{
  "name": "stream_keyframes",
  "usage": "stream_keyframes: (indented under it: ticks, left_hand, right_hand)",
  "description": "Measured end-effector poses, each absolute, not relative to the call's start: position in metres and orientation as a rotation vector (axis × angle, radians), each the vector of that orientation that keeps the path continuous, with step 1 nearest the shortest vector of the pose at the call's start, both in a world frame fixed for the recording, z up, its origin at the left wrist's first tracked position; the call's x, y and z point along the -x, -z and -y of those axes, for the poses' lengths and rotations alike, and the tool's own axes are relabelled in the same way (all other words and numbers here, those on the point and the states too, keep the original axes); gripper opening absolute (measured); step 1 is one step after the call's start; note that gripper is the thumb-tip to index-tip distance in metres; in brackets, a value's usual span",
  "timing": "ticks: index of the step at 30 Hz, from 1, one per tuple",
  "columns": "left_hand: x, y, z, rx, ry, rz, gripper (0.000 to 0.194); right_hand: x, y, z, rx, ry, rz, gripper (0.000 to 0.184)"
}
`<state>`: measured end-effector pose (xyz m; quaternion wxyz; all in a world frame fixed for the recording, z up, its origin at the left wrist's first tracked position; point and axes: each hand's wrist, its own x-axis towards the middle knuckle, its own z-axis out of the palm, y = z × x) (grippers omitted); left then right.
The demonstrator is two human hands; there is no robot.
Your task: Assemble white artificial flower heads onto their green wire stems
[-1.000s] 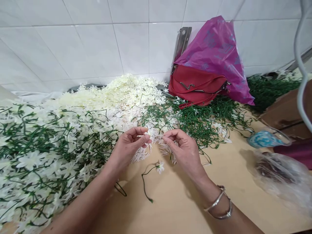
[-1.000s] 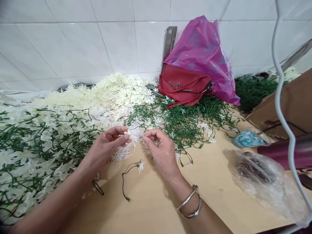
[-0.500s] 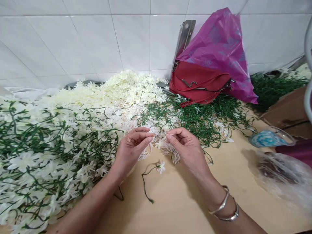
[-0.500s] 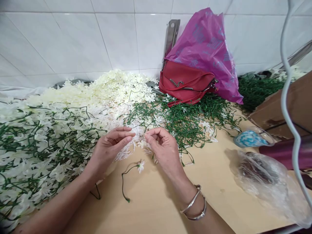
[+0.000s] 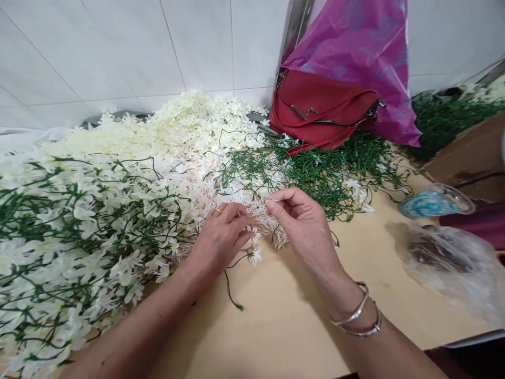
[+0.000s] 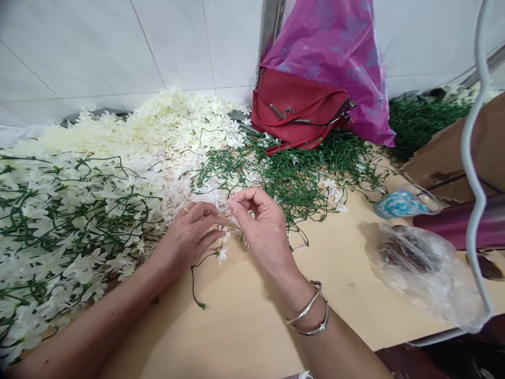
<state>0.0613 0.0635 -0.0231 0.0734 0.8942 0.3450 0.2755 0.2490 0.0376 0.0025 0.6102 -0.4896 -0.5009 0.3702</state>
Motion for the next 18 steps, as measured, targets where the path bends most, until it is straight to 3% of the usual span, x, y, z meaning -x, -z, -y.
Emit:
stream_keyframes:
  ticks: [7, 12, 18]
  left_hand:
    - [-0.060, 0.016, -0.062, -2.139, -1.095, -1.101, 0.005]
    - [-0.060, 0.012, -0.063, -1.475, -1.173, -1.059, 0.017]
    - [-0.062, 0.009, -0.061, -1.370, -1.230, -1.027, 0.019]
  right_hand:
    - [-0.245, -0.005, -0.033, 1.146, -0.826, 1.206, 0.005]
    - [-0.242, -0.006, -0.031, 1.160, -0.860, 1.228, 0.006]
    - [-0.238, -0.007, -0.029, 1.195, -0.883, 1.267, 0.007]
